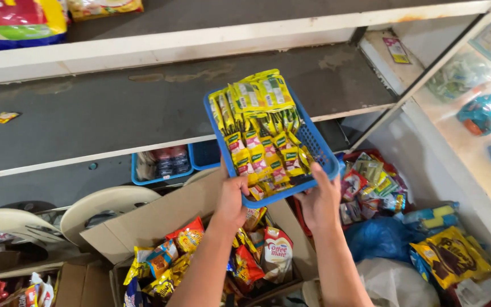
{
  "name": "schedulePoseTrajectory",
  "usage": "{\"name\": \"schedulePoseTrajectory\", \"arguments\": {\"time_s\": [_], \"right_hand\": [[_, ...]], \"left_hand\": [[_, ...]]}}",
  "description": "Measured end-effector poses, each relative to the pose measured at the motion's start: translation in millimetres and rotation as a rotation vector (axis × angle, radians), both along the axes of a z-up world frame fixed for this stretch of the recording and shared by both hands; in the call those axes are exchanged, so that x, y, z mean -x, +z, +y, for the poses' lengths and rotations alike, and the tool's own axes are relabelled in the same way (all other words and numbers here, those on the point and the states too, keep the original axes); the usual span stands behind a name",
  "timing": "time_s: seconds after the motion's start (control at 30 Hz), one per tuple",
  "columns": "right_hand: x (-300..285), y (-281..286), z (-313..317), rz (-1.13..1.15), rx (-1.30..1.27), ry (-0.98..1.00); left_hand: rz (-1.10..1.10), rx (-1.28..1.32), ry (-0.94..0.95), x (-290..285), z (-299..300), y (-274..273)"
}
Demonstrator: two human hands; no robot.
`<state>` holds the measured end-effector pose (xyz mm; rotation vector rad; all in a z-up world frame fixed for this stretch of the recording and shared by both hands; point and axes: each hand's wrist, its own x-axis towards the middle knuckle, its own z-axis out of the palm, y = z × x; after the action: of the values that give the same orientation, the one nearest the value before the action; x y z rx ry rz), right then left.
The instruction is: Organizing and arranging various food and drink powder sachets and bags on grocery store shelves.
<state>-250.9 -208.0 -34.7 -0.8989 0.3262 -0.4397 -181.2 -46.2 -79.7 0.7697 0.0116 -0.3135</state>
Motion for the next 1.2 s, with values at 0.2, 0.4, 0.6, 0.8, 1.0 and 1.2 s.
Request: {"name": "schedulePoseTrajectory", "arguments": {"time_s": [0.2,0.4,0.6,0.8,1.0,1.2], "right_hand": [[7,-20,-17,0.044,-0.126,-0.052],[49,-90,-65,-0.045,-0.172,-0.174],[109,-93,-83,-0.078,-0.168,-0.162],[145,-113,-89,-0.022,-0.147,-0.334],[141,-139,-112,0.068,-0.155,-0.426],[89,-182,-165,0.048,-0.140,-0.485]], "left_hand": [[0.011,-0.001,-0.040,16,-16,-72],[-0.094,-0.160,-0.067,72,-39,-50],[-0.169,-0.368,-0.187,126,-60,-69],[-0.191,-0.351,-0.283,151,-74,-95],[-0.146,-0.271,-0.345,148,-109,-180],[0.101,-0.136,-0.368,79,-159,-132]]}}
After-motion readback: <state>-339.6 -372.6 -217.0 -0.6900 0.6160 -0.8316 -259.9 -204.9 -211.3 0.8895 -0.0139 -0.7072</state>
